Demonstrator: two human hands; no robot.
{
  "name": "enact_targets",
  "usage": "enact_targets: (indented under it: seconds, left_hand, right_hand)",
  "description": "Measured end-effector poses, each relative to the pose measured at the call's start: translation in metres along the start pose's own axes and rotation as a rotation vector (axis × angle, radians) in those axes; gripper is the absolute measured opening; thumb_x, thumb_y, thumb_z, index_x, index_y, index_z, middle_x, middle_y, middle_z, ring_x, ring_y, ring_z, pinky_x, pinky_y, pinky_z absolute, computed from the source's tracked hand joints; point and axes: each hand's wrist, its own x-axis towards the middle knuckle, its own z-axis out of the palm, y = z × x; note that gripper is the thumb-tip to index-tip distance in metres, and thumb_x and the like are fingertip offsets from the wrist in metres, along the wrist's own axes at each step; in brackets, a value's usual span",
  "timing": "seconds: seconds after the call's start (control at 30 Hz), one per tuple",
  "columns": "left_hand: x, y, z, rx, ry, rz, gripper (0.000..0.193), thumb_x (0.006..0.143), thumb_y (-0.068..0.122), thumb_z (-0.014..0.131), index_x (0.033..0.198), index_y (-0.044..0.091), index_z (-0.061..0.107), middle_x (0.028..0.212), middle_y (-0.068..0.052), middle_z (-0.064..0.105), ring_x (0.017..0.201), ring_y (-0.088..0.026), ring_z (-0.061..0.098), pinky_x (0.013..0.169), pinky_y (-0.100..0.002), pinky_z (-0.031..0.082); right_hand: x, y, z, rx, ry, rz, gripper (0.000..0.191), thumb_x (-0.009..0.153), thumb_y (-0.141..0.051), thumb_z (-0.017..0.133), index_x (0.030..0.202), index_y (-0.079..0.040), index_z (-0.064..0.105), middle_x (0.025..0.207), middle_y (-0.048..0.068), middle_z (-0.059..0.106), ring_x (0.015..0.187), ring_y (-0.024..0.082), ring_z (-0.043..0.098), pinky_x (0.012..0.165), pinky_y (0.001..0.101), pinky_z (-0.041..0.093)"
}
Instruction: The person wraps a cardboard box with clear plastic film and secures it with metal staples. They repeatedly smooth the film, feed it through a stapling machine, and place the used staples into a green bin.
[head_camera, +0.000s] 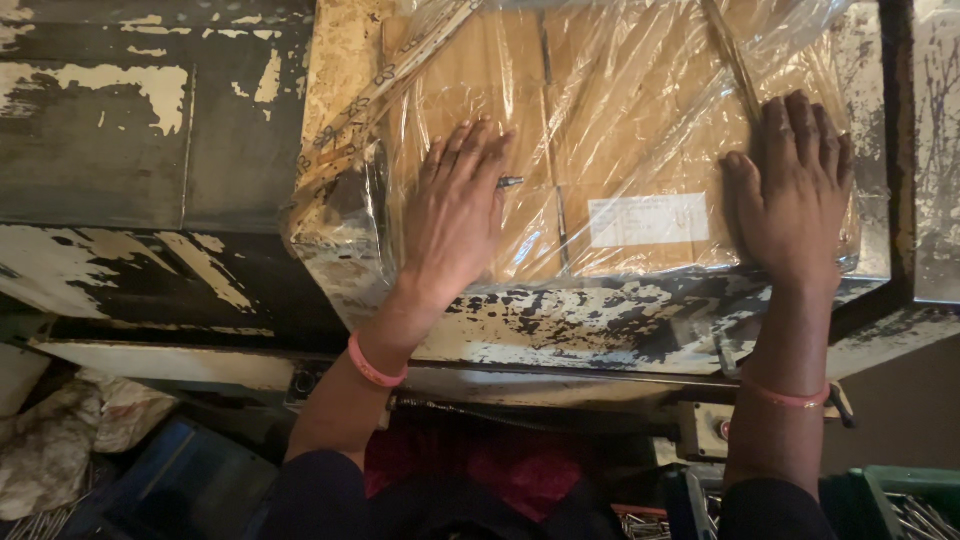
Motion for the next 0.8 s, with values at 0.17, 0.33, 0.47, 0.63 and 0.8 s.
enact_targets:
  seconds: [0.17, 0.33, 0.47, 0.63, 0.8]
  left_hand:
    - [0.001, 0.000, -0.002, 0.032, -0.008, 0.017, 0.056, 0.100, 0.028, 0.062, 0.151, 0.010, 0.047, 0.158, -0.020, 0.043, 0.150, -0.035, 0.038, 0.125, -0.054, 0.023]
    - [0.003, 0.000, 0.000, 0.070, -0.044, -0.009, 0.056, 0.099, 0.028, 0.061, 0.151, 0.014, 0.046, 0.160, -0.018, 0.041, 0.150, -0.034, 0.036, 0.123, -0.058, 0.022]
    - [0.006, -0.003, 0.004, 0.058, -0.035, -0.017, 0.055, 0.100, 0.029, 0.060, 0.151, 0.015, 0.046, 0.160, -0.017, 0.041, 0.150, -0.034, 0.036, 0.123, -0.058, 0.021]
    - [0.006, -0.006, 0.009, 0.079, -0.039, -0.014, 0.056, 0.102, 0.030, 0.058, 0.153, 0.013, 0.044, 0.161, -0.017, 0.040, 0.152, -0.033, 0.035, 0.125, -0.055, 0.021]
    - [0.009, -0.008, 0.014, 0.091, -0.047, -0.016, 0.059, 0.102, 0.032, 0.055, 0.155, 0.009, 0.041, 0.161, -0.017, 0.039, 0.151, -0.033, 0.034, 0.126, -0.052, 0.020]
  right_hand:
    - [0.002, -0.002, -0.001, 0.000, -0.006, 0.003, 0.068, 0.109, -0.046, 0.041, 0.162, -0.003, 0.039, 0.168, 0.022, 0.034, 0.157, 0.039, 0.024, 0.127, 0.0528, 0.009]
    - [0.002, -0.002, -0.001, 0.013, -0.016, 0.014, 0.069, 0.109, -0.048, 0.040, 0.161, -0.004, 0.038, 0.168, 0.021, 0.033, 0.157, 0.038, 0.023, 0.127, 0.0524, 0.007]
    - [0.008, -0.001, 0.003, 0.003, -0.020, 0.006, 0.069, 0.108, -0.047, 0.039, 0.162, -0.004, 0.037, 0.168, 0.020, 0.032, 0.157, 0.038, 0.022, 0.127, 0.0532, 0.006]
    - [0.011, 0.002, 0.008, 0.007, -0.034, 0.017, 0.070, 0.107, -0.048, 0.037, 0.163, -0.005, 0.036, 0.169, 0.019, 0.030, 0.157, 0.038, 0.021, 0.127, 0.0535, 0.005]
    - [0.015, 0.002, 0.012, 0.008, -0.033, 0.010, 0.071, 0.108, -0.049, 0.036, 0.163, -0.004, 0.035, 0.169, 0.019, 0.030, 0.157, 0.038, 0.021, 0.126, 0.0538, 0.005]
